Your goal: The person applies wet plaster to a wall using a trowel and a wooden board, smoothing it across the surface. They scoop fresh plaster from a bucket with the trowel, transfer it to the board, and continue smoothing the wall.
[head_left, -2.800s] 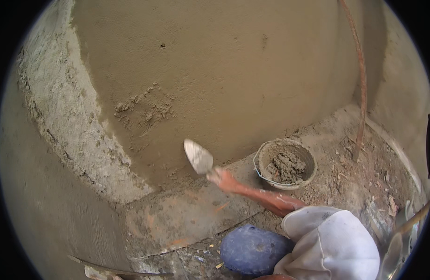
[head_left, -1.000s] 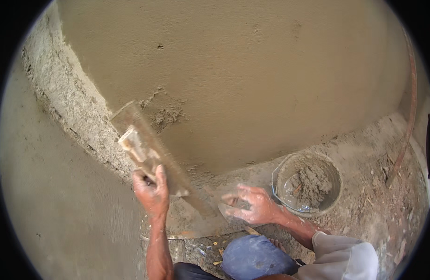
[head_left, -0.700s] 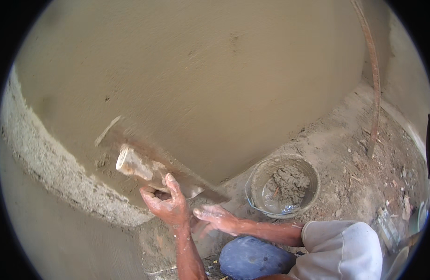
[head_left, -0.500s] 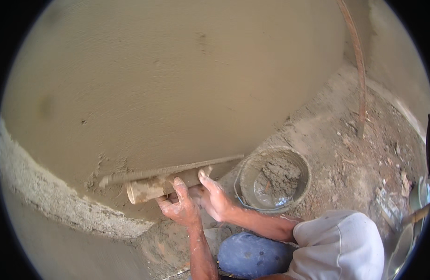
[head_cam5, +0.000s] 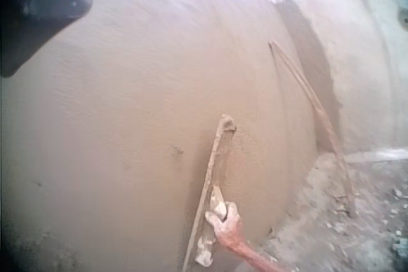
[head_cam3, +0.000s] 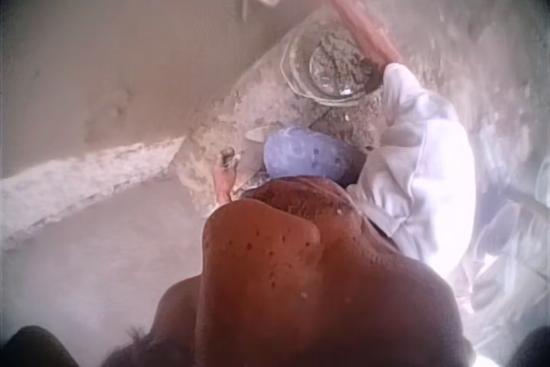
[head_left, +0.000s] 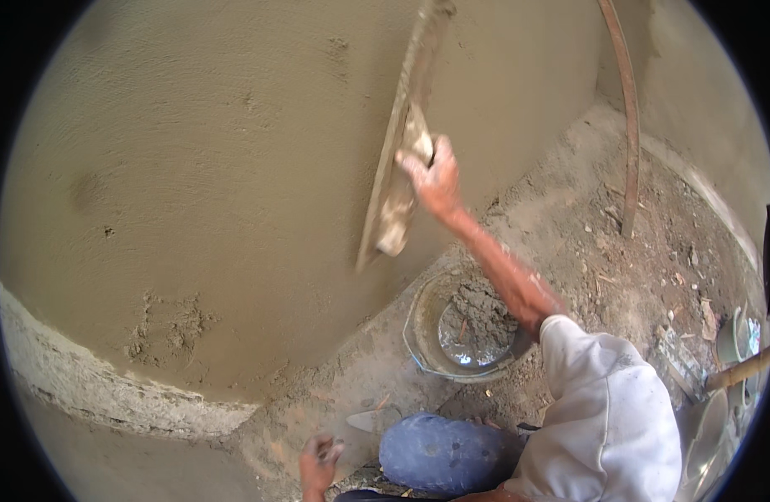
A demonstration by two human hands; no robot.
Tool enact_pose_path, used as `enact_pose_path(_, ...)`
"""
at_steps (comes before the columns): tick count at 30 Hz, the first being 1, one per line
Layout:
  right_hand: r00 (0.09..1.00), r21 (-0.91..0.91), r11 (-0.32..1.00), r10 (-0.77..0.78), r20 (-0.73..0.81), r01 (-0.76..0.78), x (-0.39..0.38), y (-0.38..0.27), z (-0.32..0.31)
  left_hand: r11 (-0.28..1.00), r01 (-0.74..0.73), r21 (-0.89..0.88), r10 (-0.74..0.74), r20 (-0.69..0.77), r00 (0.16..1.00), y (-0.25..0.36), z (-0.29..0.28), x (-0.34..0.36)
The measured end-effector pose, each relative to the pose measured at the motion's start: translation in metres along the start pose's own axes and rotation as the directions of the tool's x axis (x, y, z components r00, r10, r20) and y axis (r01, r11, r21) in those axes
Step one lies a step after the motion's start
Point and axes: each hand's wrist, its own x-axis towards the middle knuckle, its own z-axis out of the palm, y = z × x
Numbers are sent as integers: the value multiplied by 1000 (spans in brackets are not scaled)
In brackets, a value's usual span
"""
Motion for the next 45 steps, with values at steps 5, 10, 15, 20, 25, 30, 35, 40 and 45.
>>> enact_pose_path(5,982,-209,962,-184,-30,174,119,1,1,921,377,98,-328,-329,885,-183,-68,-101)
enact_pose_path(10,925,-225,905,-377,-38,360,133,-60,31,790,552,267,-506,-225,833,-219,-74,-175)
enact_pose_path(15,783,-260,744,-615,95,616,79,-142,132,775,620,119,-569,-293,768,-221,-67,-152)
enact_pose_path(20,664,-161,646,-707,243,746,-4,-175,179,912,410,-16,-395,-305,867,-191,-49,-46)
enact_pose_path(25,645,-134,659,-640,418,740,-38,-88,140,905,357,-232,-420,-342,841,-161,-20,-46)
enact_pose_path(30,659,-109,663,-684,313,741,-7,-111,126,816,568,106,-331,-721,609,-204,-91,-209)
enact_pose_path(35,551,-85,555,-774,311,827,-27,-189,210,344,847,404,112,-914,390,-150,-248,-292)
enact_pose_path(40,477,-10,529,-756,447,848,-123,-261,288,11,860,510,505,-745,436,-107,-373,-292)
enact_pose_path(45,456,-17,539,-695,556,842,-171,-204,268,-139,821,554,672,-556,489,-92,-389,-284)
